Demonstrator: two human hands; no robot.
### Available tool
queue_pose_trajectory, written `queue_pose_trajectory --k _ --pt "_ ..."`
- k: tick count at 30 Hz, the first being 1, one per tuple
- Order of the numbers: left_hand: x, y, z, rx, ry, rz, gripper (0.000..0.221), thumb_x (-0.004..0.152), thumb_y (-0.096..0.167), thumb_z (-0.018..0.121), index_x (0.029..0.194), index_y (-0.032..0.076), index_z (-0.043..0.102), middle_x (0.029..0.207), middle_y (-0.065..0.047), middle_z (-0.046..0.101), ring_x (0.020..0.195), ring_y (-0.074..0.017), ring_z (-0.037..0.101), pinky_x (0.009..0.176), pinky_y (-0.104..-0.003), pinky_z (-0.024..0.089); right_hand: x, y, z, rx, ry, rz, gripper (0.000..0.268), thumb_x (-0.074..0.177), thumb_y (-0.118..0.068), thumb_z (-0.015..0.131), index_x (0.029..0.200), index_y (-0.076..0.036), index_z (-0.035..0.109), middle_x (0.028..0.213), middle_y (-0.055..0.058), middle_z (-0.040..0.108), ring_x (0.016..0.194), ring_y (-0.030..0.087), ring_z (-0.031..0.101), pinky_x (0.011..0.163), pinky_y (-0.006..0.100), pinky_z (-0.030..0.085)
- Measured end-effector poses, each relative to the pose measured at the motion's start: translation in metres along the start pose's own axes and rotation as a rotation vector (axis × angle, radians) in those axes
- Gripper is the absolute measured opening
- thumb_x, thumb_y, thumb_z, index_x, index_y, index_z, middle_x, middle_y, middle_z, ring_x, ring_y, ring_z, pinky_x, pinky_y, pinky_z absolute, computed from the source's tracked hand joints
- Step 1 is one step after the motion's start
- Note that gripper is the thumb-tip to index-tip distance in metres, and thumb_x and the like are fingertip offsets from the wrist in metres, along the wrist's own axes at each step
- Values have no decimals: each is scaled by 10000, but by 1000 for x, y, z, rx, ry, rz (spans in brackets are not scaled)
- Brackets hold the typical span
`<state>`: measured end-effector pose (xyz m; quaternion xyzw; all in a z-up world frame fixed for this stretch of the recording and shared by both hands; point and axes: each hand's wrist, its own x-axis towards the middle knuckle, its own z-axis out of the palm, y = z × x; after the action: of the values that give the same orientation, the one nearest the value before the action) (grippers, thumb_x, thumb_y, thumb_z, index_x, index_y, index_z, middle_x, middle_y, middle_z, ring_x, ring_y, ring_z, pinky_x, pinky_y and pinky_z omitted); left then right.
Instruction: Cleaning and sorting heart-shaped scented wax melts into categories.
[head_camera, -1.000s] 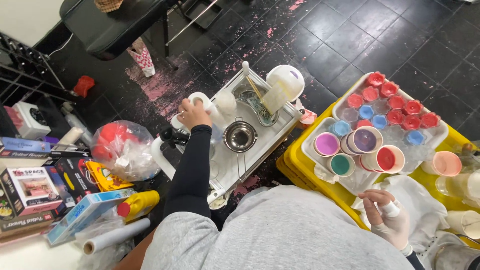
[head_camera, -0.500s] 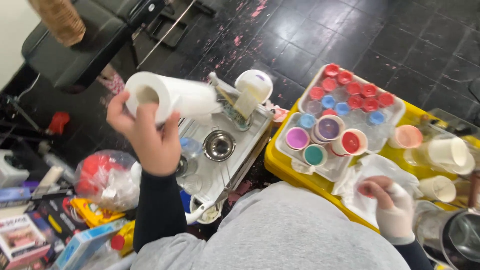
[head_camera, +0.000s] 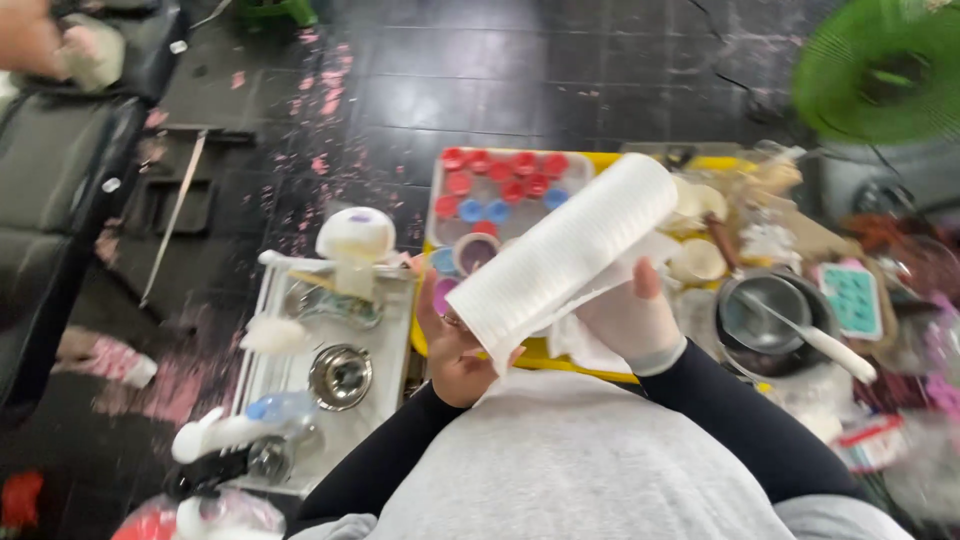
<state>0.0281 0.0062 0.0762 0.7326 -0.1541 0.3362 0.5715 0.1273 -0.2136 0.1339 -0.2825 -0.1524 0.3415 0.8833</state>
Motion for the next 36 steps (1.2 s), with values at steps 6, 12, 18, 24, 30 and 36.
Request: queue_pose_trajectory --k 6,12,18,24,30,36 --pt "12 -3 19 75 -412 120 468 923 464 715 1078 31 804 1658 -175 240 1505 -438 362 1216 -496 370 -13 -50 22 -343 256 -220 906 887 -509 816 1556 -70 389 1356 83 524 1309 221 524 1118 419 445" --pt "6 -32 33 -455 -294 -359 518 1060 575 584 1306 120 555 1590 -251 461 1478 -423 527 1225 -528 447 -35 -64 8 -594 341 -187 818 911 -496 737 1508 -49 400 1327 96 572 1250 189 575 1062 383 490" --pt "63 6 100 -550 -407 -507 1192 880 577 729 1680 66 7 1712 -145 233 1537 -319 394 1236 -455 379 -46 -22 -31 -799 389 -128 623 1027 -425 567 1457 3 429 1303 124 620 1179 194 601 1013 367 503" --pt "50 -30 119 -597 -301 -713 1138 792 262 858 1614 73 95 1510 -162 452 1375 -292 516 1126 -436 470 -59 -36 -61 -782 457 20 651 1092 -502 411 1437 27 569 1307 136 682 1175 194 622 1042 358 493" --pt "38 -60 104 -1274 -267 -964 815 998 512 613 1593 46 307 1477 -130 548 1321 -267 580 1102 -459 493 -63 -121 10 -318 468 -29 584 1046 -383 432 1492 -5 457 1437 124 615 1318 249 598 1144 404 450" --pt "40 -72 112 -1333 -252 -1075 890 976 686 541 1577 54 365 1475 -148 563 1323 -282 588 1117 -477 490 -81 -154 1 -340 662 -133 561 1044 -348 452 1493 -13 450 1409 157 597 1279 281 615 1127 465 489"
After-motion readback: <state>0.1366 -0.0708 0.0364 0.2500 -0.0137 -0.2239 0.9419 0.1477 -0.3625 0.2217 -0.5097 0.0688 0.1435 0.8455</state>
